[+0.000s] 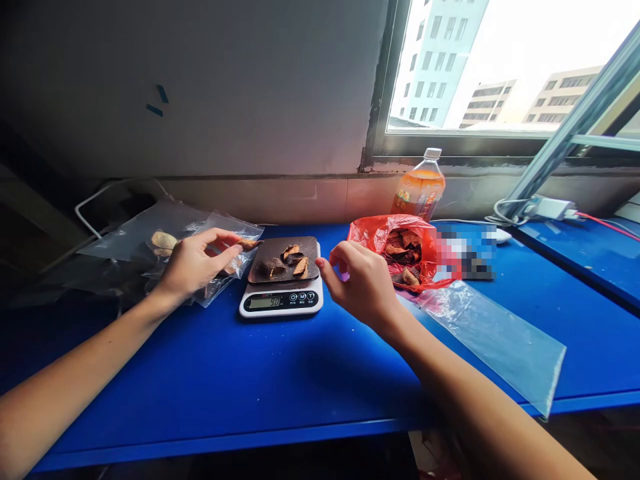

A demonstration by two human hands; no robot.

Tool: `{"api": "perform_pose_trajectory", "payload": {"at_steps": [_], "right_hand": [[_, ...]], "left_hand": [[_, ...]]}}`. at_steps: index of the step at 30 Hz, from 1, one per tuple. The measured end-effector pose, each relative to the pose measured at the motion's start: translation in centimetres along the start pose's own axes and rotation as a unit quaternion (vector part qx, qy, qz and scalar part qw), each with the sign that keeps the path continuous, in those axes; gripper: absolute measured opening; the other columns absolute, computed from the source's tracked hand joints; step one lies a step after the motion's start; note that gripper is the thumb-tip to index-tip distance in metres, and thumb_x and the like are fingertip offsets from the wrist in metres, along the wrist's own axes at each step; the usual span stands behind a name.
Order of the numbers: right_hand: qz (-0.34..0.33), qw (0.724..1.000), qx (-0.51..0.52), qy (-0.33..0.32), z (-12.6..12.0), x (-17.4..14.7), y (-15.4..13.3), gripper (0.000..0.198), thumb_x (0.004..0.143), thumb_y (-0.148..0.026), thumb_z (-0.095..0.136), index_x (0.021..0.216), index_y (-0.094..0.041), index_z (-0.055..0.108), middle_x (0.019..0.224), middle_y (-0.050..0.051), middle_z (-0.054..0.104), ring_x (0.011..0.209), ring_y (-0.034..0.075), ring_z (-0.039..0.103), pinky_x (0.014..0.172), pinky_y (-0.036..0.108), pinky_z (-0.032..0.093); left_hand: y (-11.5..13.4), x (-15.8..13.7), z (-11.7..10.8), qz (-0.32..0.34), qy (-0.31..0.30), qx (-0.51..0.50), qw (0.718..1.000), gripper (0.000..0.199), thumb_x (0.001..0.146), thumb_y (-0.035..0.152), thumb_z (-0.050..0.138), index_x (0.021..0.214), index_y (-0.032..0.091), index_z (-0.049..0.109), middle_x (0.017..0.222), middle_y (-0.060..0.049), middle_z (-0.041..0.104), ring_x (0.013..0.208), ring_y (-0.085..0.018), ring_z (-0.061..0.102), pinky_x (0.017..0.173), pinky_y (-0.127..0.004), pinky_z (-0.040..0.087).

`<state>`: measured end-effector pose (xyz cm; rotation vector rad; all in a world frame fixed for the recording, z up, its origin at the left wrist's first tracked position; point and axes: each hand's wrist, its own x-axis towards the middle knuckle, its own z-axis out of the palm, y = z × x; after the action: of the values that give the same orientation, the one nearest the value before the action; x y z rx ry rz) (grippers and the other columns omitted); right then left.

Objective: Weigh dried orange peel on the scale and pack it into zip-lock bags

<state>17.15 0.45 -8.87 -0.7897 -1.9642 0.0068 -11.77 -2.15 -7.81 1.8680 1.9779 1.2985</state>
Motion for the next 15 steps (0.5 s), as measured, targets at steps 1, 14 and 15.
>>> {"api": "perform_pose_trajectory", "payload": {"at_steps": [1, 14, 15], "right_hand": [[0.003, 1.0, -0.014, 0.005, 0.0, 0.1, 0.3, 0.028, 0.087, -0.031, 0.062, 0.065, -0.021, 0.047, 0.058, -0.002, 0.055, 0.05, 0.01, 0.049, 0.051, 0.025, 0.039], [0.072, 0.996, -0.045, -0.007, -2.3, 1.6, 2.7, 0.022, 0.086, -0.035, 0.058, 0.093, -0.018, 0.07, 0.068, 0.004, 0.067, 0.058, 0.017, 0.061, 0.063, 0.031, 0.049], [0.09, 0.994, -0.057, -0.001, -3.2, 1.9, 3.4, 0.022, 0.086, -0.035, 0.059, 0.091, -0.018, 0.071, 0.069, 0.005, 0.068, 0.058, 0.017, 0.061, 0.063, 0.031, 0.048]], "left_hand": [[0.1, -0.3, -0.2, 0.001, 0.003, 0.003, 1.0, 0.025, 0.076, 0.039, 0.064, 0.091, 0.02, 0.072, 0.088, -0.005, 0.075, 0.063, -0.018, 0.064, 0.058, -0.029, 0.05], [0.7, -1.0, 0.1, 0.085, 0.039, 0.076, 0.993, 0.022, 0.082, 0.039, 0.058, 0.089, 0.024, 0.072, 0.09, -0.004, 0.073, 0.065, -0.019, 0.062, 0.068, -0.033, 0.051], [0.7, -1.0, 0.0, 0.086, 0.04, 0.076, 0.993, 0.021, 0.082, 0.038, 0.058, 0.088, 0.024, 0.072, 0.091, -0.004, 0.073, 0.066, -0.019, 0.062, 0.068, -0.033, 0.051]]}}
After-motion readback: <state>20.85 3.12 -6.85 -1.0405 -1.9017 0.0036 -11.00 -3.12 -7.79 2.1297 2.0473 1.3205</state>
